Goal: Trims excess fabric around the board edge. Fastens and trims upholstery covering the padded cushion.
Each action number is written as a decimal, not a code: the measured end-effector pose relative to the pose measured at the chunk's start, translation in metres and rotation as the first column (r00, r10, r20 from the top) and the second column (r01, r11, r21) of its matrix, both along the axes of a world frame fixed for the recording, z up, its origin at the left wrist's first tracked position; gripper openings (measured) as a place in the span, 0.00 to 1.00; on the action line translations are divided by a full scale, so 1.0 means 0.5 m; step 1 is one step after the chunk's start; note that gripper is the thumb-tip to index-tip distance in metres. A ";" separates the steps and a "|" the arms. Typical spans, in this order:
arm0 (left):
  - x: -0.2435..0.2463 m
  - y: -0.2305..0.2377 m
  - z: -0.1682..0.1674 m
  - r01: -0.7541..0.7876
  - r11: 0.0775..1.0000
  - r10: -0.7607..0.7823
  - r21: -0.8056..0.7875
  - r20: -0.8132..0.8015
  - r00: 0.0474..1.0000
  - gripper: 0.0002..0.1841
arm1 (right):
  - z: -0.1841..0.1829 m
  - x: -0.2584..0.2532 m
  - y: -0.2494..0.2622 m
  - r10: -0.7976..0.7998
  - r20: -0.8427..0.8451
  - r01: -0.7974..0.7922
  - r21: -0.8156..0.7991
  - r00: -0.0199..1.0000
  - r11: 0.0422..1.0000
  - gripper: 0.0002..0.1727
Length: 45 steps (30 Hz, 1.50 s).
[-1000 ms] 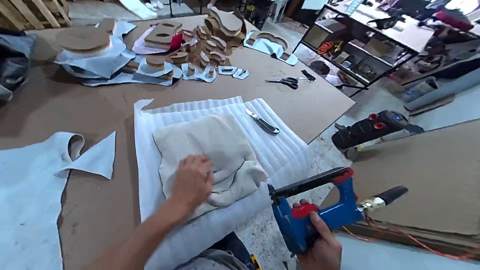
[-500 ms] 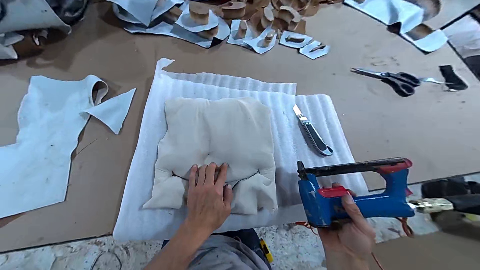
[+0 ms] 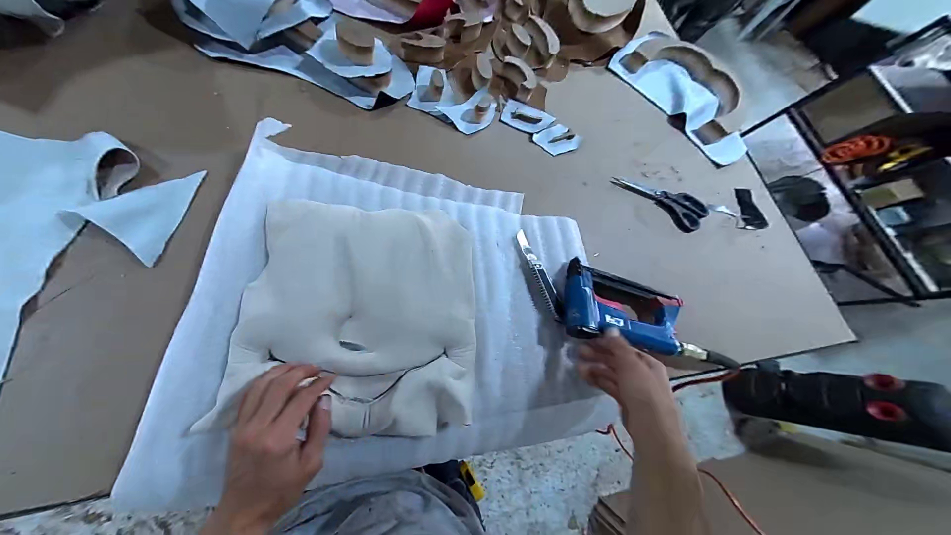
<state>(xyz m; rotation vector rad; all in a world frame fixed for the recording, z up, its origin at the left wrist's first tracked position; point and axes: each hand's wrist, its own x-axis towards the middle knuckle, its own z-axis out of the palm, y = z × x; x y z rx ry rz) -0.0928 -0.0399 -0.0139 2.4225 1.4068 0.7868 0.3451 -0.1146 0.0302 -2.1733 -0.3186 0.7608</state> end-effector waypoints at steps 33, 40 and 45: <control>-0.046 0.408 -0.053 0.343 0.912 -0.306 -0.226 0.184 0.934 0.38 | 0.060 -0.673 0.127 0.502 0.050 -0.475 -0.251 0.864 0.843 0.32; -0.046 0.409 -0.055 0.356 0.909 -0.316 -0.217 0.199 0.928 0.38 | 0.040 -0.687 0.144 0.482 0.007 -0.467 -0.239 0.876 0.852 0.34; -0.047 0.411 -0.056 0.357 0.910 -0.316 -0.213 0.204 0.927 0.38 | 0.043 -0.693 0.151 0.478 0.011 -0.458 -0.269 0.878 0.847 0.33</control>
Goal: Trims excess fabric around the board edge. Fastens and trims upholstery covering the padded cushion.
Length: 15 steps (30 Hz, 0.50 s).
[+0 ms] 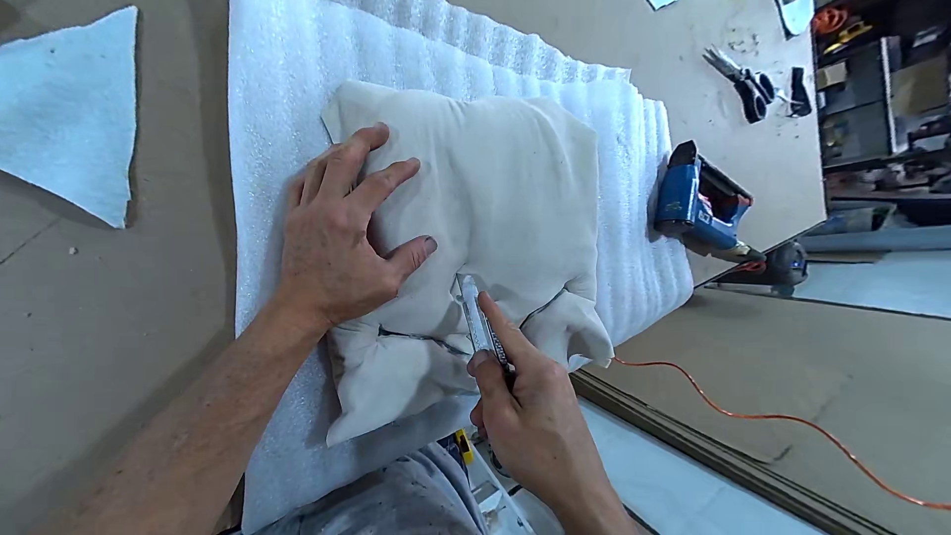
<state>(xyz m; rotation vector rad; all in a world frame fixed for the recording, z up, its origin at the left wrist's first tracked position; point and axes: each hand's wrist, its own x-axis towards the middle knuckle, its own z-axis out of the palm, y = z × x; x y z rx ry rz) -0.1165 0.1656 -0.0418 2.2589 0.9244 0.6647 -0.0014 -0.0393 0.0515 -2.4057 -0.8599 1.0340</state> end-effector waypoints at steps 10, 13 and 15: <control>0.003 -0.004 0.006 0.004 1.000 -0.003 0.016 -0.049 0.999 0.45 | 0.046 0.014 0.056 0.006 -0.064 -0.017 -0.171 0.998 0.985 0.34; 0.005 -0.005 0.005 0.005 1.000 -0.004 0.009 -0.049 0.999 0.44 | 0.049 0.008 0.071 0.038 -0.029 -0.044 -0.227 0.999 0.973 0.35; 0.005 -0.005 0.007 0.003 1.000 -0.002 0.010 -0.046 0.999 0.44 | 0.059 0.011 0.073 0.055 -0.027 -0.060 -0.260 0.998 0.964 0.34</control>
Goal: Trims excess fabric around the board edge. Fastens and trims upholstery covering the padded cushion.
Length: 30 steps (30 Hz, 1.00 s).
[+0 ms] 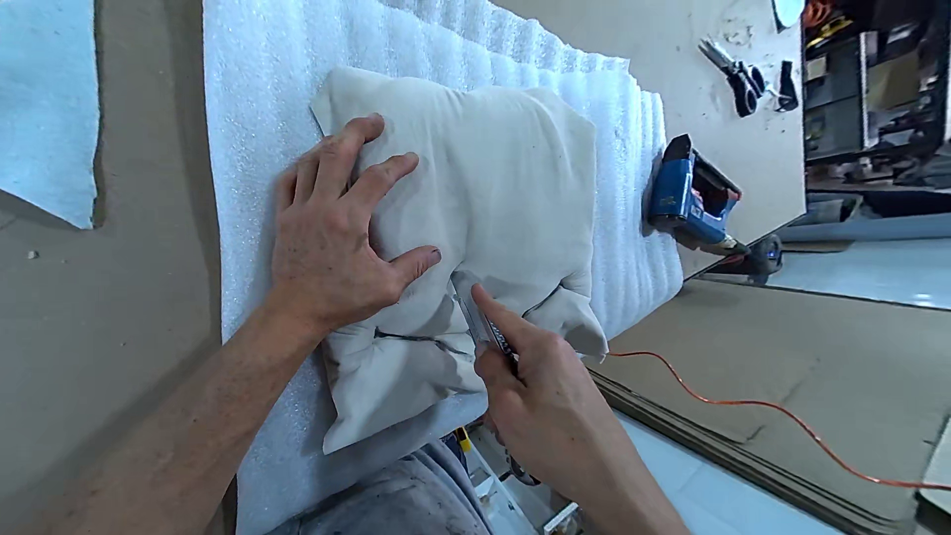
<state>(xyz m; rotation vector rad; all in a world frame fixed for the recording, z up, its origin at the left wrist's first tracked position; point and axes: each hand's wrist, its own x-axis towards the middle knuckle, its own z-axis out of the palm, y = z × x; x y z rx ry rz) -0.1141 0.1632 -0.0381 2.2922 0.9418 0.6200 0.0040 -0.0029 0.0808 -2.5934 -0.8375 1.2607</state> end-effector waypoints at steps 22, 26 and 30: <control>0.005 0.002 -0.006 -0.026 0.999 0.026 0.035 0.001 1.000 0.42 | 0.019 0.056 0.033 0.230 -0.051 -0.235 -0.141 0.972 0.962 0.34; 0.004 -0.001 -0.003 -0.021 1.000 0.021 0.021 0.001 1.000 0.41 | 0.024 0.065 0.026 0.308 -0.038 -0.310 -0.133 0.951 0.941 0.33; 0.004 -0.003 -0.005 -0.023 0.999 0.024 0.027 -0.006 1.000 0.41 | 0.025 0.075 0.027 0.372 -0.040 -0.374 -0.138 0.927 0.917 0.33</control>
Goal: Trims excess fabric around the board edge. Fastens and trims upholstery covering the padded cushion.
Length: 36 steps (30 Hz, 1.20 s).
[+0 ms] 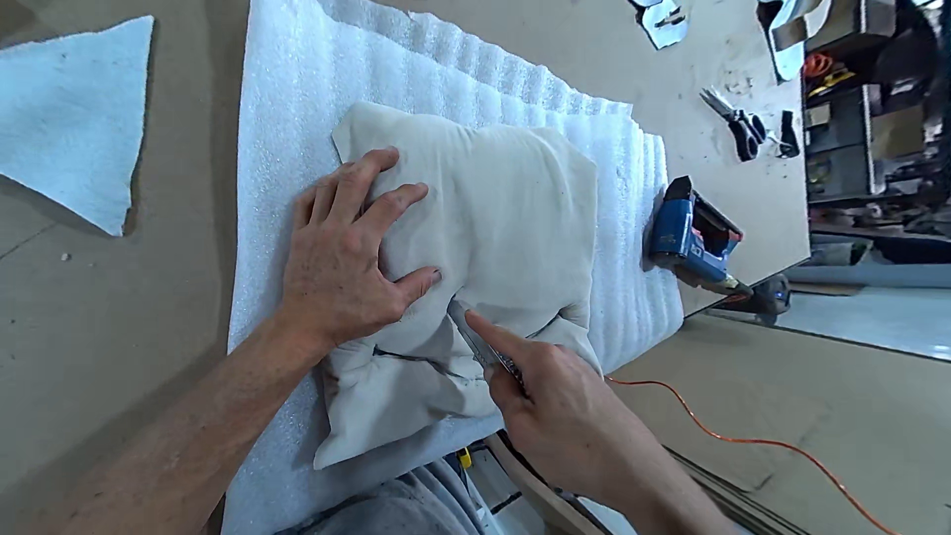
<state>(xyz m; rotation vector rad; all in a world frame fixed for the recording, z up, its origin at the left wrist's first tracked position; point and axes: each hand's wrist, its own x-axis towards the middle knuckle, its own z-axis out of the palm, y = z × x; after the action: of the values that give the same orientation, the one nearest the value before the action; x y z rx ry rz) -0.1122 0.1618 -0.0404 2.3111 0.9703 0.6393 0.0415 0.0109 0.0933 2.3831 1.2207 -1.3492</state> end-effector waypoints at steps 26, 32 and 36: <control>0.001 -0.003 0.004 0.002 1.000 -0.002 0.003 -0.031 1.000 0.41 | -0.025 0.075 -0.018 0.617 0.310 -0.688 0.254 0.723 0.680 0.35; 0.000 0.001 0.002 0.001 1.000 -0.001 0.016 -0.034 0.999 0.42 | -0.033 0.086 -0.026 0.619 0.346 -0.708 0.285 0.705 0.646 0.35; -0.002 0.001 0.003 0.011 1.000 -0.011 0.013 -0.041 0.999 0.42 | -0.035 0.085 -0.031 0.628 0.366 -0.724 0.266 0.687 0.636 0.35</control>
<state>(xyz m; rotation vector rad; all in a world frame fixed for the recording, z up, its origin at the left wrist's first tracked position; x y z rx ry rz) -0.1132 0.1622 -0.0389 2.3477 0.9742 0.5974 0.0838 -0.0046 0.0757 1.8245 2.1678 -0.5798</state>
